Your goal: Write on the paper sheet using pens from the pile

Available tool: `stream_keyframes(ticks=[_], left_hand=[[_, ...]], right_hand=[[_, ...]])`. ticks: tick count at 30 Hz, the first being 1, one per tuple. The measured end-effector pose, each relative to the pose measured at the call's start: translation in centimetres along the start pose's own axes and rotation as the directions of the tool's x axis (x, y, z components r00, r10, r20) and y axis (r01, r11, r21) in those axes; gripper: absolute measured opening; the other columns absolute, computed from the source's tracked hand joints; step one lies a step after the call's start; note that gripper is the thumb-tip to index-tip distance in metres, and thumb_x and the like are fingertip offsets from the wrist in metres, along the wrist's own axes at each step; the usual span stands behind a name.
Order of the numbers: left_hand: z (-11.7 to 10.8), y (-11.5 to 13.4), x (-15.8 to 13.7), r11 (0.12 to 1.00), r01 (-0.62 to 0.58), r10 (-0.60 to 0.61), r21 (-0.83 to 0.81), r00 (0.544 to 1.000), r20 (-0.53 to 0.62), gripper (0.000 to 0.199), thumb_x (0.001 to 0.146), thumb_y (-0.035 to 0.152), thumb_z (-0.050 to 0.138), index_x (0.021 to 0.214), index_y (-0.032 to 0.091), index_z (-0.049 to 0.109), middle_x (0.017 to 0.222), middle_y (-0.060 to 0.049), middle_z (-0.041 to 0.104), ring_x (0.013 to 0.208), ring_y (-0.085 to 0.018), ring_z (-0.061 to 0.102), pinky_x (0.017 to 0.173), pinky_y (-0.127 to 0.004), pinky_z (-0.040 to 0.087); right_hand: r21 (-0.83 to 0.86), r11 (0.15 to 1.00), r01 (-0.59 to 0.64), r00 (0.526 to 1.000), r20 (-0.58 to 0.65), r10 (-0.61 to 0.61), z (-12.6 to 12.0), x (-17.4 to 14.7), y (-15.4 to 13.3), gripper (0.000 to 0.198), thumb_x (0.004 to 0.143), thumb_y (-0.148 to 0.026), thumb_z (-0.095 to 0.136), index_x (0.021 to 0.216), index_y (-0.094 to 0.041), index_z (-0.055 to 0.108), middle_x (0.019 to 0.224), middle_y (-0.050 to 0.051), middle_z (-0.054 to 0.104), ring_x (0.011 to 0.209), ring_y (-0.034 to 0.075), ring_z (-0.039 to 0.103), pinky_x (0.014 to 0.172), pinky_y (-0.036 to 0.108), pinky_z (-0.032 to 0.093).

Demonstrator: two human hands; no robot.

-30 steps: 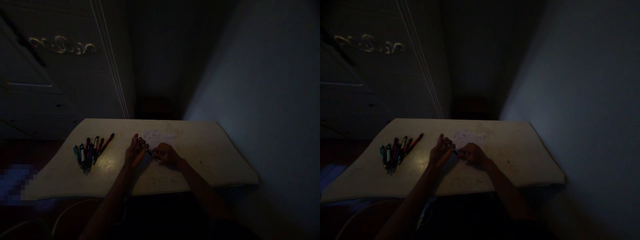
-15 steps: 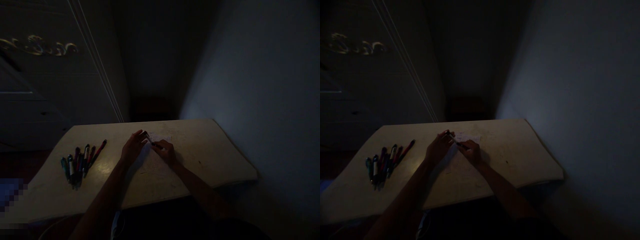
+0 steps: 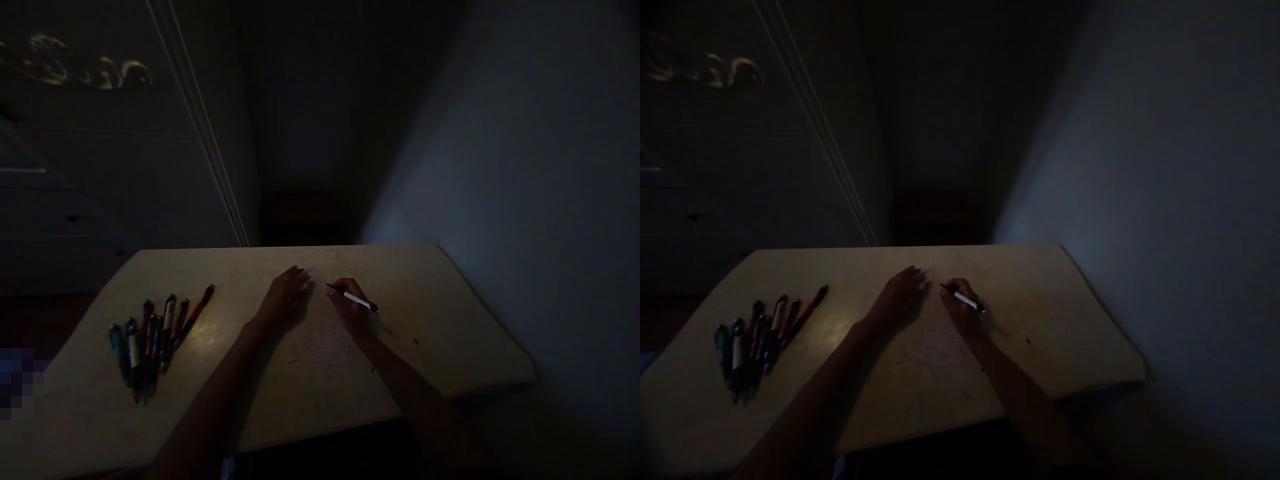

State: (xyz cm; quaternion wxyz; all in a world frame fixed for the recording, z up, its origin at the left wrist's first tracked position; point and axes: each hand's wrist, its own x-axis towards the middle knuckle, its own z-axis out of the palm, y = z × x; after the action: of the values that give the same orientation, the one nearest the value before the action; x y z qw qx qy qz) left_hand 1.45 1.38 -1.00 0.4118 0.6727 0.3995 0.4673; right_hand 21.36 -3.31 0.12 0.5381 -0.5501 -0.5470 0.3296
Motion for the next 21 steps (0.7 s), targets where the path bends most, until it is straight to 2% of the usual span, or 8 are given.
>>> stream_keyframes(ticks=[3,6,9,15,18,21], left_hand=[[0.1,-0.5,-0.1,1.0,-0.012,0.012,-0.002,0.999,0.037,0.021,0.069,0.025,0.079,0.09,0.026,0.075,0.122,-0.012,0.066,0.137,-0.038,0.04,0.118,-0.058,0.023],[0.3,-0.8,-0.2,0.998,-0.041,0.04,0.048,0.999,0.026,0.016,0.07,0.026,0.079,0.085,0.026,0.075,0.122,-0.011,0.066,0.137,-0.037,0.04,0.117,-0.057,0.024],[0.3,-1.0,-0.2,0.991,-0.075,0.072,0.114,0.997,0.024,0.01,0.071,0.026,0.078,0.08,0.025,0.074,0.12,-0.011,0.066,0.135,-0.037,0.043,0.115,-0.058,0.028],[-0.1,-1.5,0.0,0.954,-0.134,0.125,0.269,0.991,0.051,0.006,0.074,0.029,0.076,0.077,0.024,0.074,0.117,-0.012,0.067,0.131,-0.038,0.047,0.11,-0.06,0.034],[-0.2,-1.4,0.1,0.955,-0.136,0.129,0.264,0.991,0.045,0.006,0.073,0.029,0.076,0.075,0.024,0.074,0.114,-0.012,0.068,0.129,-0.038,0.049,0.108,-0.059,0.037],[-0.3,-0.8,0.4,0.976,-0.127,0.124,0.177,0.992,0.031,0.005,0.071,0.029,0.077,0.075,0.025,0.074,0.107,-0.011,0.07,0.122,-0.035,0.055,0.11,-0.057,0.037]], right_hand=[[0.039,0.996,-0.075,0.997,0.005,0.075,0.0,0.2,0.2,0.021,0.079,-0.039,0.067,0.091,-0.023,0.059,0.076,0.0,0.065,0.066,0.016,0.06,0.06,0.027,0.047],[0.142,0.983,-0.114,0.993,0.018,0.113,0.0,0.4,0.2,0.025,0.083,-0.044,0.064,0.093,-0.022,0.06,0.08,0.002,0.068,0.072,0.018,0.064,0.065,0.029,0.05],[0.195,0.975,-0.104,0.995,0.019,0.102,0.0,0.4,0.2,0.03,0.085,-0.049,0.06,0.095,-0.021,0.061,0.083,0.005,0.07,0.076,0.019,0.065,0.069,0.031,0.052],[0.172,0.983,-0.055,0.998,0.016,0.053,-0.3,0.9,0.5,0.032,0.086,-0.05,0.06,0.097,-0.02,0.064,0.086,0.005,0.07,0.076,0.018,0.064,0.07,0.031,0.051],[0.161,0.986,-0.038,0.999,-0.017,0.041,-0.4,1.3,0.7,0.032,0.085,-0.05,0.06,0.096,-0.02,0.064,0.085,0.005,0.069,0.073,0.017,0.063,0.066,0.03,0.051],[0.158,0.987,-0.033,0.999,-0.03,0.038,-0.5,1.5,0.9,0.032,0.083,-0.049,0.061,0.094,-0.02,0.063,0.083,0.004,0.068,0.07,0.016,0.061,0.064,0.028,0.05]])
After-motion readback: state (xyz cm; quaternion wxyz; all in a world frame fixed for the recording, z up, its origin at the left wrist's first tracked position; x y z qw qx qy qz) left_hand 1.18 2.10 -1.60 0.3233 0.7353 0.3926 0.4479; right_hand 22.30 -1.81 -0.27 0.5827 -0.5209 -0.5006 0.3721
